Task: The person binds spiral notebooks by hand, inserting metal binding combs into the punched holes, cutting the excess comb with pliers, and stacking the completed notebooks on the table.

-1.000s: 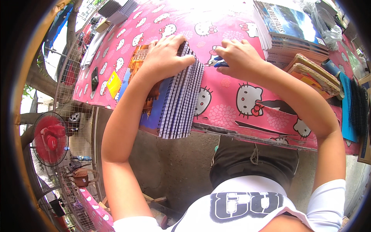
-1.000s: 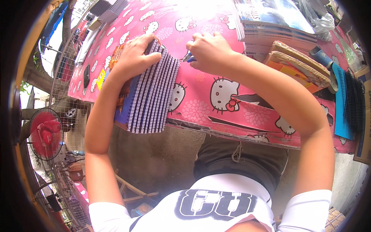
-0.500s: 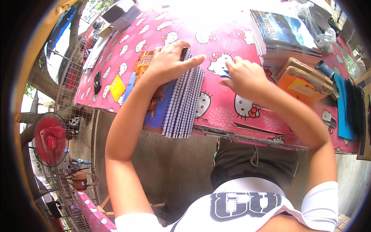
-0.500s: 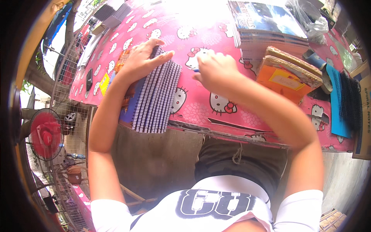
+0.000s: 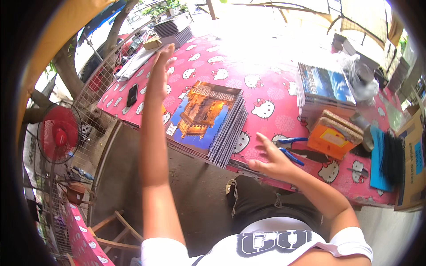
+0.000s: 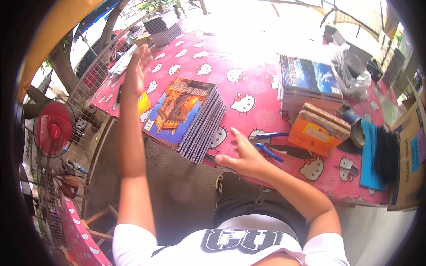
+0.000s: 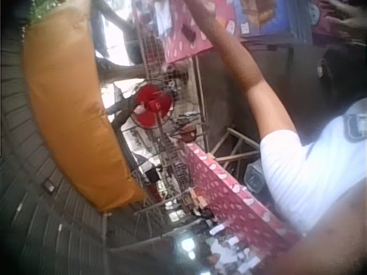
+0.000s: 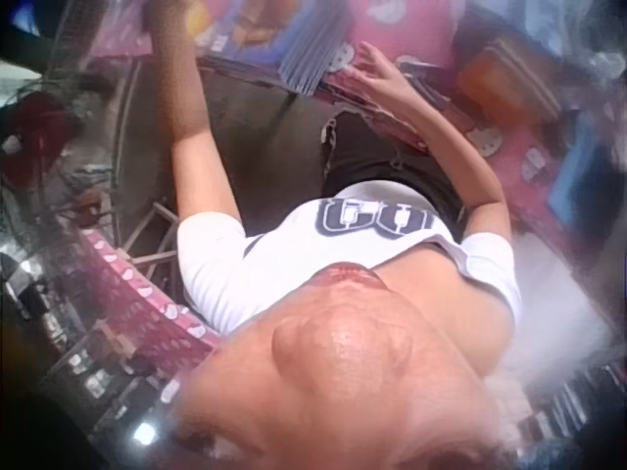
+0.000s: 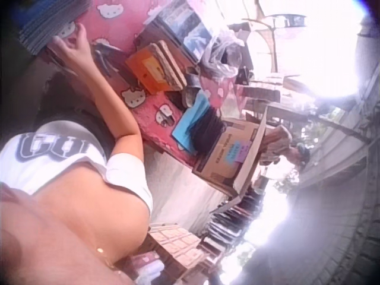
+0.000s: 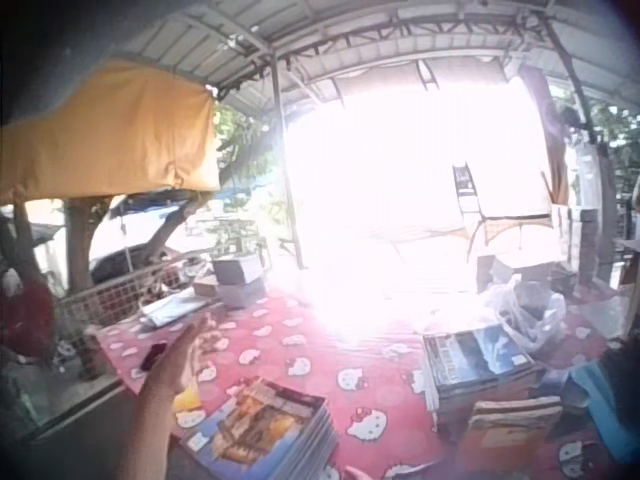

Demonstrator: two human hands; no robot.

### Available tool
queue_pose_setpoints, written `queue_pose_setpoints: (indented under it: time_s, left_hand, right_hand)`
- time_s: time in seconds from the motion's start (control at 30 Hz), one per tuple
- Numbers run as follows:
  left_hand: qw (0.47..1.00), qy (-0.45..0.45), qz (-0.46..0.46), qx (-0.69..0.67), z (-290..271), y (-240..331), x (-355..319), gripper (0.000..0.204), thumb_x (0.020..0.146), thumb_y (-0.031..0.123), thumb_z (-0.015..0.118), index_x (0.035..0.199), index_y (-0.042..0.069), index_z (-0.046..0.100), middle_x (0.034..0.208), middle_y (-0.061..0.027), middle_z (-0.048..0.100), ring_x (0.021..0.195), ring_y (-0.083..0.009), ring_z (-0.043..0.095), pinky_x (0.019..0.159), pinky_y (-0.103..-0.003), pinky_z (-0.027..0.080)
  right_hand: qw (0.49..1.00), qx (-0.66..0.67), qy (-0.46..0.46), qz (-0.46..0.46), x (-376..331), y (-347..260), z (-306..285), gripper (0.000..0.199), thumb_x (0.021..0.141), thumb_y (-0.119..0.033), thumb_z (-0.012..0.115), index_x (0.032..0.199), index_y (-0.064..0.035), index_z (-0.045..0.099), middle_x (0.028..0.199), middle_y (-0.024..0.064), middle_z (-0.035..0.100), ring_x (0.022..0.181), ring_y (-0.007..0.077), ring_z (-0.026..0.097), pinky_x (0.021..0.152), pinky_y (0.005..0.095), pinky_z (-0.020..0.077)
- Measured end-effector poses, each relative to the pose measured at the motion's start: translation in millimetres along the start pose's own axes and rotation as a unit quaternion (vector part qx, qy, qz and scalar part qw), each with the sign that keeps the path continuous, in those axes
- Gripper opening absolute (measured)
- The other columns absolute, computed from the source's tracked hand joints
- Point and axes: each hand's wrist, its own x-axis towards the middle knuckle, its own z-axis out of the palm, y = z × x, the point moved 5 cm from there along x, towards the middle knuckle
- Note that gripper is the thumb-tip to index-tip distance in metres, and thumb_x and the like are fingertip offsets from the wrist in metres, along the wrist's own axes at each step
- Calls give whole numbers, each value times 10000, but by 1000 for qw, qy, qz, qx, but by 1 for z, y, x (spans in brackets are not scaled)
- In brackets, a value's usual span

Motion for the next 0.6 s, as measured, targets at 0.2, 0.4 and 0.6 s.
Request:
queue_pose_setpoints:
  time_s: [0.2,0.4,0.6]
  left_hand:
    - [834,-264,-448,-184,-45,-88,-76,783,859,662,434,1320,31,472,1260,-134,561,1113,-247,558,961,-401,430]
    - [847,-212,-369,-318,-12,-124,-103,591,899,388,503,1352,25,395,1261,-154,549,1043,-259,618,893,-404,521]
    - [831,-115,-342,-424,26,-71,-182,637,855,382,542,1325,-20,389,1215,-213,554,1036,-304,617,894,-429,525]
  right_hand:
    - [945,304,24,120,76,17,28,760,765,-657,618,1248,-93,457,1204,23,538,1090,143,478,908,337,375]
    - [908,369,43,194,96,9,33,994,682,-708,653,1360,-92,269,1350,103,389,1200,260,439,943,476,384]
    - [899,390,-77,183,115,-3,15,843,766,-469,730,1337,-30,292,1234,193,502,1025,277,600,830,452,542]
